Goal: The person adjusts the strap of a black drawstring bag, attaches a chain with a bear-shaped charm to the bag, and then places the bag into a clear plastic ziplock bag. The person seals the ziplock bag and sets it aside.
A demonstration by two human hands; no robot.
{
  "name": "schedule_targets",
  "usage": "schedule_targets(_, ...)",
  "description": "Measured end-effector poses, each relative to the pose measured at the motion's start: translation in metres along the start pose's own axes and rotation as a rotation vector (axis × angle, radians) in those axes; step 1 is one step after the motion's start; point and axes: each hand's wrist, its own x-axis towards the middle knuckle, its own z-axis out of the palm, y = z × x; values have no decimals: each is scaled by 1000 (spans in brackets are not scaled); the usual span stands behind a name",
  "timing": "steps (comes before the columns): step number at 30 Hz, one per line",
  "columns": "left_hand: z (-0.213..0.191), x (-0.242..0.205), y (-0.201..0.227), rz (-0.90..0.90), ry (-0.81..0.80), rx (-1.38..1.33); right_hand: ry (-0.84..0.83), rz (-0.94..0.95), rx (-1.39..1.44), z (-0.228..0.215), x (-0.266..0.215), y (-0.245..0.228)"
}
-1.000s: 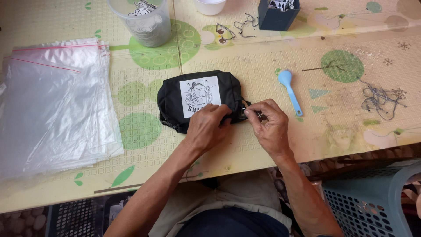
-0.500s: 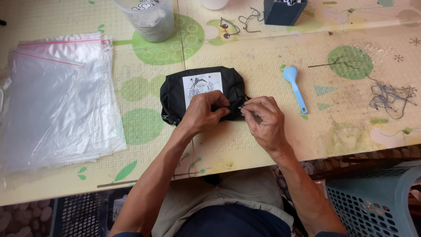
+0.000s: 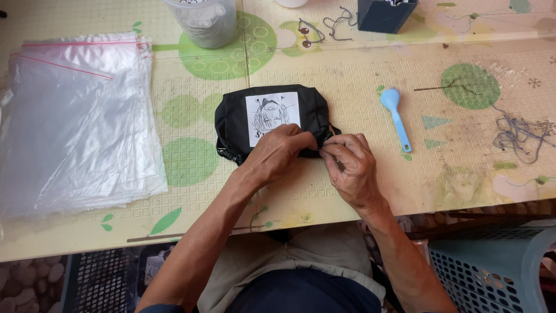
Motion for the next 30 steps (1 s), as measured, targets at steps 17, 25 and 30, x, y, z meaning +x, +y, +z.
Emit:
schedule_targets(17, 24, -6, -1, 167, 25, 489, 23, 140, 27, -1, 0, -4)
schedule_targets(25, 38, -8, -11, 227, 20, 636, 30, 164, 45, 1, -3, -1)
schedule_targets(30, 41, -2, -35, 231, 216, 463, 50, 225, 105, 1, 0, -6)
